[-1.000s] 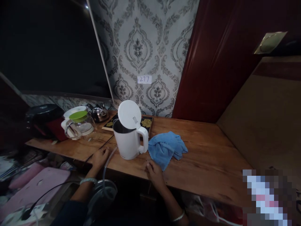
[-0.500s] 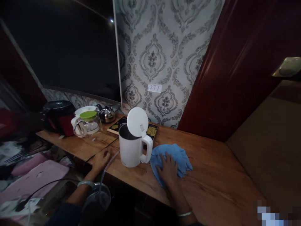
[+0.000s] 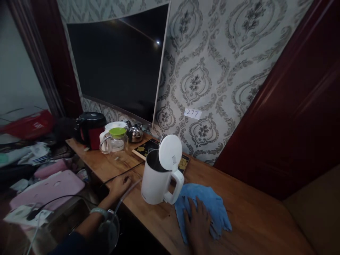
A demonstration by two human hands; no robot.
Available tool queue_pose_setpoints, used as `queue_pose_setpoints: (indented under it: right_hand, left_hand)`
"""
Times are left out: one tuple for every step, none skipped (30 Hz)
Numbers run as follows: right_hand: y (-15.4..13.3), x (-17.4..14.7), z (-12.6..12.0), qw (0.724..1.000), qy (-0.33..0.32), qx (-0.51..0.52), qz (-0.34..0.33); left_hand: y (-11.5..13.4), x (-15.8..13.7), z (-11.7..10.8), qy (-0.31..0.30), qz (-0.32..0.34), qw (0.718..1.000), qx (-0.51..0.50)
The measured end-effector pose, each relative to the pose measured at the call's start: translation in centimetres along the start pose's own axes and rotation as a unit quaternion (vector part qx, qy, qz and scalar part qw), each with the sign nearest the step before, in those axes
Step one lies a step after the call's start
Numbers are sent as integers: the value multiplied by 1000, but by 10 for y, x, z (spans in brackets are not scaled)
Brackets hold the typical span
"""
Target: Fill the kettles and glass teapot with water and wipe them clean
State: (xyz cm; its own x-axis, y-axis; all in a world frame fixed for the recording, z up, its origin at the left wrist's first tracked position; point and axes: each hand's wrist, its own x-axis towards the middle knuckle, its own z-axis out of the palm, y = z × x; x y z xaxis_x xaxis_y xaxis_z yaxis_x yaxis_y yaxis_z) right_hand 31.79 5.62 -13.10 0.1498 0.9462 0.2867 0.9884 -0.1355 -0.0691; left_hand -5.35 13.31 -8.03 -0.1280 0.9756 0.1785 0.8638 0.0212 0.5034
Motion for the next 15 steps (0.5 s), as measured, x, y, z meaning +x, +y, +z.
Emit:
queue_pose_setpoints:
  right_hand:
    - [1, 0, 2, 1000, 4, 3, -1]
    - [2, 0, 3, 1000, 8, 7, -2]
    - [3, 0, 5, 1000, 11, 11, -3]
    - [4, 0, 8, 1000, 14, 14, -6]
    - [5, 0, 10, 1000, 18, 17, -9]
    - [6, 0, 13, 1000, 22, 19, -12]
    - [7, 1, 15, 999, 26, 19, -15]
    - [8, 2, 18, 999, 29, 20, -17]
    - [9, 3, 21, 999, 32, 20, -18]
    - [10, 4, 24, 999, 33, 20, -19]
    - [11, 5, 27, 999, 35, 21, -19]
    - [12, 7, 30, 999, 36, 22, -22]
    - [12, 8, 32, 999, 39, 24, -25]
    - [13, 9, 34, 998, 43, 26, -30]
    - [13, 10, 36, 998, 50, 27, -36]
  left_hand:
    - [-1, 0, 0, -1, -6, 1000, -4]
    - [-1, 0, 1, 1, -10, 1000, -9]
    - [-2, 1, 1, 3, -10, 1000, -18]
    - [-3, 1, 1, 6, -8, 1000, -30]
    - [-4, 1, 2, 10, -3, 999, -42]
    - [-6, 1, 2, 15, 3, 999, -52]
    - [-7, 1, 2, 17, 12, 998, -58]
    - [-8, 0, 2, 17, 19, 998, -58]
    - [-9, 0, 3, 18, 25, 998, -54]
    - [-10, 0, 3, 16, 27, 998, -47]
    - [-10, 0, 3, 14, 26, 999, -41]
    - [-11, 0, 4, 12, 23, 999, -39]
    - [-11, 1, 4, 11, 21, 999, -38]
    - [-11, 1, 4, 12, 21, 999, -41]
    - [-11, 2, 4, 13, 24, 999, -43]
